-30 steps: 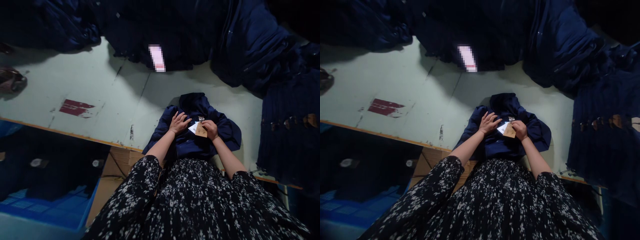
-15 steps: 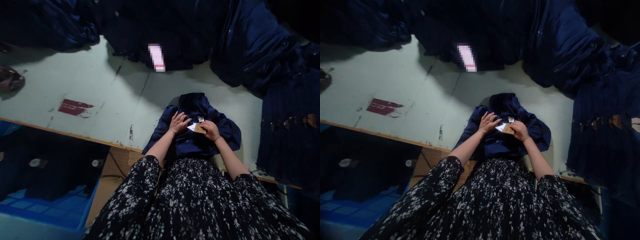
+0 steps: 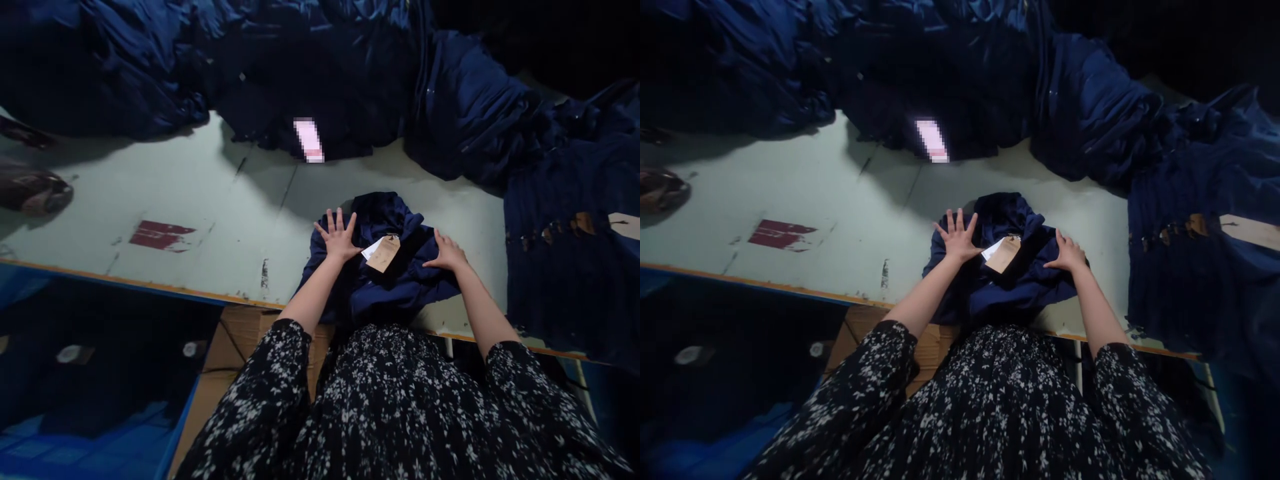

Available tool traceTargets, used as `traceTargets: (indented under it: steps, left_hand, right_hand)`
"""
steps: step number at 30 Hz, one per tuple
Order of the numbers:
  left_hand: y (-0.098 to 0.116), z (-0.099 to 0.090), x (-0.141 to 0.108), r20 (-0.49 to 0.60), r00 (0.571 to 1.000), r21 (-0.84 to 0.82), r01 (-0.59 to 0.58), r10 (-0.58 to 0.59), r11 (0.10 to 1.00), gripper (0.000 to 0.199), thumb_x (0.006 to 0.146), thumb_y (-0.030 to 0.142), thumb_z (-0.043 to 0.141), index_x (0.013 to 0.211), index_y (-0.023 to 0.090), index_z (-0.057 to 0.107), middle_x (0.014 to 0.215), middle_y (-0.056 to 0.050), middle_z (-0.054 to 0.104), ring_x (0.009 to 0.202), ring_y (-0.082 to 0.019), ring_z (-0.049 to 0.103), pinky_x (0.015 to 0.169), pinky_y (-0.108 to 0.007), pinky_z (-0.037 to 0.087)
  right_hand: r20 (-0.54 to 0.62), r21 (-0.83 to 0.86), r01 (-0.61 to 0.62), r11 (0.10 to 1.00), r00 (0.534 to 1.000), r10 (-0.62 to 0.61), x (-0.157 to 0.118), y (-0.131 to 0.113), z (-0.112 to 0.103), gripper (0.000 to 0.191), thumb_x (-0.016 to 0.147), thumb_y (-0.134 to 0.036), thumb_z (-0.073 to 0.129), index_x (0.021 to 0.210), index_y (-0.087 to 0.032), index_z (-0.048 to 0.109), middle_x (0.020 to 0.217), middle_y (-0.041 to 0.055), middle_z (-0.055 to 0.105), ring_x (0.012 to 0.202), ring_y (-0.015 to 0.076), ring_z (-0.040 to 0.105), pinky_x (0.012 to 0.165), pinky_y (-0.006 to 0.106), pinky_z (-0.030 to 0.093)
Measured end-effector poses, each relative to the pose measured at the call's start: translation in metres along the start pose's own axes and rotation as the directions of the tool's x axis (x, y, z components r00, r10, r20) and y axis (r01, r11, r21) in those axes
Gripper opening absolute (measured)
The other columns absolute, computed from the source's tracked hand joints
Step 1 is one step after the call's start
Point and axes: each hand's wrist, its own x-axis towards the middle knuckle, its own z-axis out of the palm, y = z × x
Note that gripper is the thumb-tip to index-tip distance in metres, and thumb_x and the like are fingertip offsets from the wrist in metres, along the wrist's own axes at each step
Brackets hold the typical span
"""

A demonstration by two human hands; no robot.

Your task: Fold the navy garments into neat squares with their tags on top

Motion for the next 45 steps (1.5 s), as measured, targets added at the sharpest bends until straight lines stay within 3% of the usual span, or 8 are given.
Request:
traceTargets:
  steps: [7,11,16,21,24,30,36,45]
  left_hand:
    - [0.003,-0.005,0.017,0.296,0.953,0.102,-0.095,0.061,0.99,0.057,0.077,0.05,0.078,0.128,0.027,0.072,0.115,-0.017,0.069,0.11,-0.036,0.065,0.097,-0.048,0.052]
    - [0.014,-0.042,0.049,0.203,0.964,0.138,-0.202,0.172,0.97,0.033,0.083,0.037,0.072,0.115,0.027,0.075,0.112,-0.012,0.067,0.103,-0.029,0.065,0.09,-0.039,0.054]
    - [0.042,-0.153,0.124,-0.233,0.906,0.195,-0.313,0.354,0.929,0.028,0.09,0.036,0.069,0.116,0.027,0.068,0.121,-0.01,0.063,0.117,-0.031,0.057,0.097,-0.046,0.052]
    - [0.087,-0.276,0.149,-0.447,0.771,0.285,-0.357,0.453,0.889,0.042,0.098,0.052,0.058,0.129,0.024,0.061,0.139,-0.01,0.053,0.131,-0.031,0.046,0.115,-0.054,0.038]
    - [0.094,-0.301,0.135,-0.43,0.746,0.326,-0.396,0.508,0.858,0.044,0.098,0.058,0.054,0.126,0.026,0.063,0.141,-0.009,0.052,0.13,-0.032,0.045,0.116,-0.056,0.035]
    - [0.046,-0.205,0.091,-0.017,0.796,0.263,-0.58,0.605,0.771,0.036,0.093,0.049,0.064,0.124,0.03,0.067,0.132,-0.011,0.062,0.124,-0.032,0.052,0.109,-0.051,0.04]
    - [0.0,-0.095,0.031,0.348,0.78,0.167,-0.598,0.521,0.784,0.056,0.082,0.022,0.069,0.137,0.027,0.065,0.121,-0.013,0.066,0.104,-0.025,0.065,0.097,-0.035,0.047]
    - [-0.105,-0.147,0.005,0.472,0.736,0.266,-0.643,0.484,0.718,0.018,0.07,0.013,0.061,0.071,0.027,0.072,0.088,-0.008,0.068,0.096,-0.024,0.06,0.111,-0.05,0.039]
  right_hand:
    - [0.146,-0.017,0.119,0.993,0.982,-0.115,0.013,-0.049,-0.013,0.076,0.076,-0.024,0.078,0.149,-0.028,0.056,0.12,0.0099,0.075,0.104,0.03,0.072,0.083,0.035,0.057]
    - [-0.123,-0.105,0.13,0.986,0.982,-0.142,0.021,-0.059,-0.054,0.041,0.083,-0.012,0.063,0.118,-0.029,0.076,0.112,0.0097,0.074,0.099,0.0287,0.071,0.079,0.035,0.055]
    - [-0.668,-0.129,0.218,0.967,0.702,-0.247,0.018,-0.065,-0.167,0.027,0.099,-0.02,0.05,0.115,-0.021,0.072,0.115,0.0124,0.065,0.107,0.0284,0.061,0.09,0.041,0.05]
    - [-0.814,-0.28,0.179,0.943,0.478,-0.332,-0.012,-0.063,-0.269,0.042,0.111,-0.038,0.036,0.127,-0.013,0.065,0.125,0.0129,0.057,0.123,0.0297,0.048,0.099,0.046,0.04]
    - [-0.822,-0.365,0.165,0.916,0.405,-0.4,-0.027,-0.049,-0.278,0.044,0.11,-0.043,0.038,0.128,-0.014,0.066,0.125,0.0123,0.057,0.123,0.0294,0.048,0.099,0.046,0.038]
    - [-0.508,-0.473,0.335,0.815,0.652,-0.563,-0.028,-0.024,-0.181,0.024,0.098,-0.023,0.054,0.106,-0.024,0.077,0.102,0.0103,0.067,0.103,0.026,0.059,0.088,0.039,0.046]
    - [-0.182,-0.195,0.386,0.902,0.889,-0.42,-0.026,0.004,-0.066,0.077,0.079,0.002,0.055,0.15,-0.029,0.056,0.16,0.0098,0.05,0.13,0.0258,0.06,0.094,0.035,0.055]
    - [-0.026,-0.323,0.223,0.92,0.969,-0.244,-0.045,0.108,-0.087,0.031,0.08,0.001,0.065,0.085,-0.025,0.081,0.135,0.0131,0.07,0.141,0.0385,0.052,0.115,0.064,0.035]
